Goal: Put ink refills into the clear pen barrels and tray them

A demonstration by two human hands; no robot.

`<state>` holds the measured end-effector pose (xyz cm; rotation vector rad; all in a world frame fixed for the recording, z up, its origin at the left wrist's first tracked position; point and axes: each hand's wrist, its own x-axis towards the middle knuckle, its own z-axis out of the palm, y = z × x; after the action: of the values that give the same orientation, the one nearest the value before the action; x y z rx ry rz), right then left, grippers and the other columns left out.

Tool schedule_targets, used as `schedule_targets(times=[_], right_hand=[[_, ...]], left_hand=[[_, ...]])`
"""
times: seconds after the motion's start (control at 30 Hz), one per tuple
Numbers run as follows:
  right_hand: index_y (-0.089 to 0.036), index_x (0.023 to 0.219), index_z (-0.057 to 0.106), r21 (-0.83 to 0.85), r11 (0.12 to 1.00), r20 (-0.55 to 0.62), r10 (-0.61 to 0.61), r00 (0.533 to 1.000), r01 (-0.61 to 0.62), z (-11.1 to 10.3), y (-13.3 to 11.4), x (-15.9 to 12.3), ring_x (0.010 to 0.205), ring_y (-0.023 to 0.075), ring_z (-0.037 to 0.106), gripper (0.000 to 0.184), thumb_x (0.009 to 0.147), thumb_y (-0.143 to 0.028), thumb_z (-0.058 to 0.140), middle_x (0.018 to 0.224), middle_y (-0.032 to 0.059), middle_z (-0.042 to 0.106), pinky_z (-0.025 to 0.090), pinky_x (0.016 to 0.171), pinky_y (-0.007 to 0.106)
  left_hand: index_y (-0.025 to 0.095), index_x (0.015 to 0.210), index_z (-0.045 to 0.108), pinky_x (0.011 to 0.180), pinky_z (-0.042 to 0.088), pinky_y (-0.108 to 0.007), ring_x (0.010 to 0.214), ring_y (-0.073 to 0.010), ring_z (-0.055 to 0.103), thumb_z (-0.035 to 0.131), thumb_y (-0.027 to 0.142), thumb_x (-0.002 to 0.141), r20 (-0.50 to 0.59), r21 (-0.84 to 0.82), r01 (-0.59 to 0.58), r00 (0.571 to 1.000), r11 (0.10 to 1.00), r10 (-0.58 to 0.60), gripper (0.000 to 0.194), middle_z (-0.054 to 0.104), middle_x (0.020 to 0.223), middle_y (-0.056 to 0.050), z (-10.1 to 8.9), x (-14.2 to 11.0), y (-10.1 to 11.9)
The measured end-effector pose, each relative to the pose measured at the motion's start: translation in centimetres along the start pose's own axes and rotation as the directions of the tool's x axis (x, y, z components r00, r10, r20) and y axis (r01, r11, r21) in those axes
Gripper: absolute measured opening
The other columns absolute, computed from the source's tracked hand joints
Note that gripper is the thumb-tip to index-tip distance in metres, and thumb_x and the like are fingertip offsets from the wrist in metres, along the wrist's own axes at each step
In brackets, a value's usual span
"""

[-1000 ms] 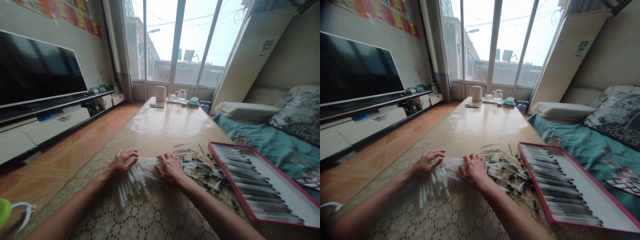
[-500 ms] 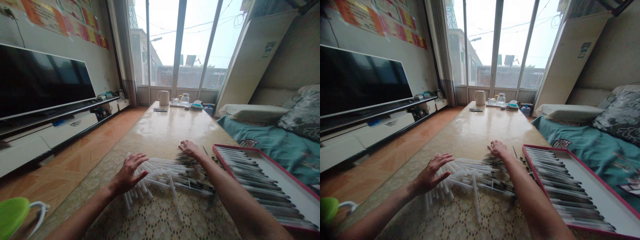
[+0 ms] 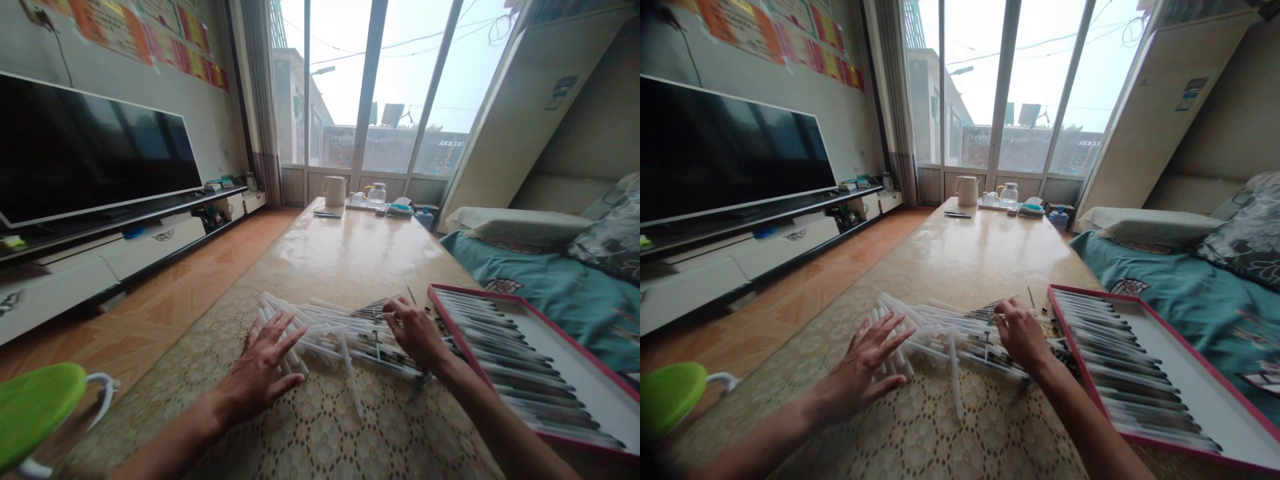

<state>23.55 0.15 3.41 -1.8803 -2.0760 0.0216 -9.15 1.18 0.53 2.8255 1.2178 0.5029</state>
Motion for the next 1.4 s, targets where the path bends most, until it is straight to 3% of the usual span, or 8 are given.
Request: schedule_targets(times=[0.17,0.27,0.7,0.93,1.07,1.17,1.27,1.4], right_hand=[[-0.021,0.084,0.052,0.121,0.987,0.015,-0.108,0.994,0.106,1.6,-7.0,-5.0,0.070,0.0172,0.057,0.011,0.084,-0.031,0.051,0.079,0.0022,0.060,0.038,0.061,0.025],[-0.020,0.088,0.051,0.109,0.992,0.044,-0.066,0.997,0.061,2.9,-8.4,-5.9,0.072,0.0193,0.059,0.008,0.082,-0.025,0.051,0.082,0.0045,0.062,0.038,0.060,0.026],[-0.020,0.086,0.058,-0.057,0.998,-0.027,-0.014,1.000,0.013,2.9,-5.4,-2.8,0.080,0.0207,0.058,0.010,0.085,-0.018,0.048,0.087,0.0057,0.063,0.037,0.064,0.027],[-0.018,0.083,0.059,0.050,0.998,-0.121,0.043,0.992,-0.037,2.3,-4.9,-2.7,0.078,0.0191,0.058,0.016,0.088,-0.023,0.045,0.084,0.0066,0.063,0.039,0.068,0.026],[-0.019,0.085,0.061,0.336,0.941,-0.165,0.097,0.982,-0.037,2.5,-4.4,-3.3,0.073,0.0175,0.059,0.020,0.089,-0.028,0.044,0.082,0.0053,0.064,0.043,0.067,0.026],[-0.019,0.084,0.060,0.496,0.867,-0.139,0.140,0.980,-0.053,2.3,-4.5,-3.9,0.067,0.0170,0.058,0.017,0.086,-0.030,0.048,0.075,0.0042,0.064,0.044,0.060,0.026],[-0.019,0.077,0.055,0.548,0.836,-0.135,0.112,0.984,-0.020,1.9,-5.6,-4.8,0.064,0.0158,0.056,0.013,0.084,-0.029,0.052,0.071,0.0026,0.060,0.044,0.059,0.025],[-0.020,0.077,0.055,0.581,0.809,-0.135,-0.018,0.991,0.093,1.6,-8.2,-6.1,0.074,0.0156,0.057,0.010,0.084,-0.026,0.053,0.077,0.0017,0.060,0.044,0.066,0.026]], left_hand=[[0.037,0.142,0.024,0.101,0.015,-0.068,0.137,-0.0419,0.012,0.050,0.062,0.077,0.031,0.038,0.111,0.993,0.993,-0.112,0.074,0.017,0.154,-0.011,1.4,-0.7,-0.9],[0.038,0.142,0.024,0.102,0.014,-0.067,0.137,-0.0408,0.014,0.048,0.061,0.078,0.041,0.009,0.127,0.991,0.992,-0.127,0.072,0.018,0.154,-0.010,2.3,0.6,-1.1],[0.028,0.137,0.040,0.105,0.009,-0.062,0.136,-0.0349,0.024,0.036,0.064,0.082,0.024,-0.033,0.162,0.987,0.986,-0.162,0.066,0.037,0.145,-0.015,2.9,7.1,1.2],[0.022,0.135,0.042,0.107,0.010,-0.060,0.134,-0.0340,0.028,0.042,0.063,0.080,-0.052,-0.093,0.131,0.989,0.987,-0.136,0.069,0.040,0.143,-0.016,3.2,8.7,1.2],[0.019,0.132,0.044,0.108,0.015,-0.055,0.135,-0.0304,0.028,0.041,0.047,0.088,-0.250,-0.125,0.137,0.954,0.983,-0.165,0.052,0.041,0.142,-0.015,2.1,8.0,1.4],[0.021,0.125,0.050,0.103,0.030,-0.051,0.126,-0.0300,0.039,0.048,0.035,0.087,-0.380,-0.174,0.101,0.911,0.980,-0.161,0.041,0.050,0.132,-0.014,1.4,5.9,2.4],[0.024,0.119,0.054,0.088,0.047,-0.040,0.101,-0.0231,0.056,0.046,0.024,0.089,-0.358,-0.251,-0.020,0.931,0.968,-0.074,0.031,0.060,0.105,-0.010,1.4,3.5,4.5],[0.024,0.121,0.054,0.075,0.052,-0.035,0.091,-0.0224,0.058,0.049,0.019,0.087,-0.267,-0.216,-0.132,0.961,0.967,0.072,0.035,0.059,0.097,-0.009,2.1,2.1,7.4]])
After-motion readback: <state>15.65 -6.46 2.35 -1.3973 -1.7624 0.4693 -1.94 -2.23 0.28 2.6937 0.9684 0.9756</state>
